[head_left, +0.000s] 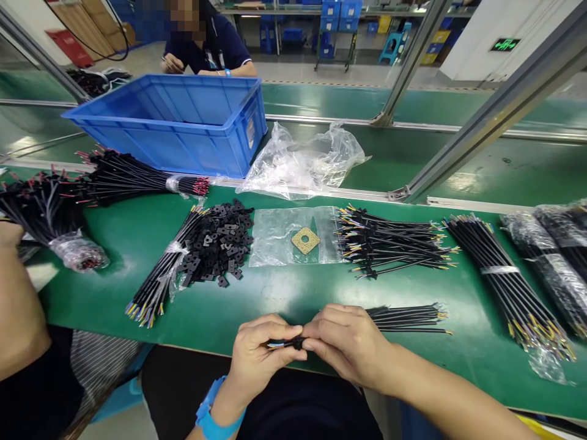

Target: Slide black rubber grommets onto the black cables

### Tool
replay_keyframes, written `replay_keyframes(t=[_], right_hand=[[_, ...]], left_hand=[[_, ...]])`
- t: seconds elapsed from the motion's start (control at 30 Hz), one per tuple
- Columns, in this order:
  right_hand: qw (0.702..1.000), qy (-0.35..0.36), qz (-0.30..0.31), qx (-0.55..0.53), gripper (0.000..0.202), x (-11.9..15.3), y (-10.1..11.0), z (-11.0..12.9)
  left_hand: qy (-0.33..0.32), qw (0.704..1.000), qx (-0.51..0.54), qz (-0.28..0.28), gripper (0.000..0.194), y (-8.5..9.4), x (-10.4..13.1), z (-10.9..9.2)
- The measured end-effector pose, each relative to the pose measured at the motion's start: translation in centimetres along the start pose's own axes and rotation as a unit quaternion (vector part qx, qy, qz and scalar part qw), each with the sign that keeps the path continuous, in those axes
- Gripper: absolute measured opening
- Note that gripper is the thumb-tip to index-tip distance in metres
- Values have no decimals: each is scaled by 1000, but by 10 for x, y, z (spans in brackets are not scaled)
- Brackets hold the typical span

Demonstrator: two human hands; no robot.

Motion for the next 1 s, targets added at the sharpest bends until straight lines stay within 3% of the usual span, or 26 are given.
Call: replay_keyframes(t=[0.13, 0.27, 0.37, 0.53, 0.63, 0.7, 0.73, 0.77, 0.87, 0.93, 1.0], right_hand=[[985, 34, -70, 151, 15, -3, 33, -8], [925, -30, -206, 319, 25, 4, 81, -38], [885, -88, -281, 362, 23, 12, 100, -70], [878, -172, -267, 358, 29, 16, 107, -116], [880, -167, -260, 361, 33, 13, 109, -109], [888, -142, -265, 347, 33, 6, 100, -85], [903, -114, -261, 322, 31, 1, 90, -70], [927, -76, -235, 282, 32, -4, 77, -53], [984, 57, -64, 154, 24, -12, 20, -2], [989, 97, 17, 108, 18, -9, -15, 23], [990, 107, 50, 83, 20, -3, -43, 37]], left_hand=[[66, 997, -5, -27, 66, 15, -1, 17], [156, 984, -79, -38, 43, 22, -1, 34], [159, 978, -133, -10, 40, 18, -2, 36], [140, 978, -157, 11, 37, 14, -4, 36], [185, 977, -104, -9, 40, 14, -7, 37], [243, 967, 12, -73, 44, 13, -10, 33], [271, 952, 89, -115, 46, 12, -12, 30], [276, 923, 187, -192, 47, 11, -16, 26], [248, 881, 268, -299, 54, 11, -35, 10], [225, 859, 302, -347, 58, 15, -47, 4], [201, 845, 321, -377, 59, 17, -53, 0]])
Point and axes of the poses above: each hand's wrist, its own x-axis away from the middle knuckle, its own y-axis out of the back of the hand, z = x × y, the point moved 3 cm from there along -x, towards the middle knuckle, and after that the axes turned 4 degrees about y, right-handed, at the moved point
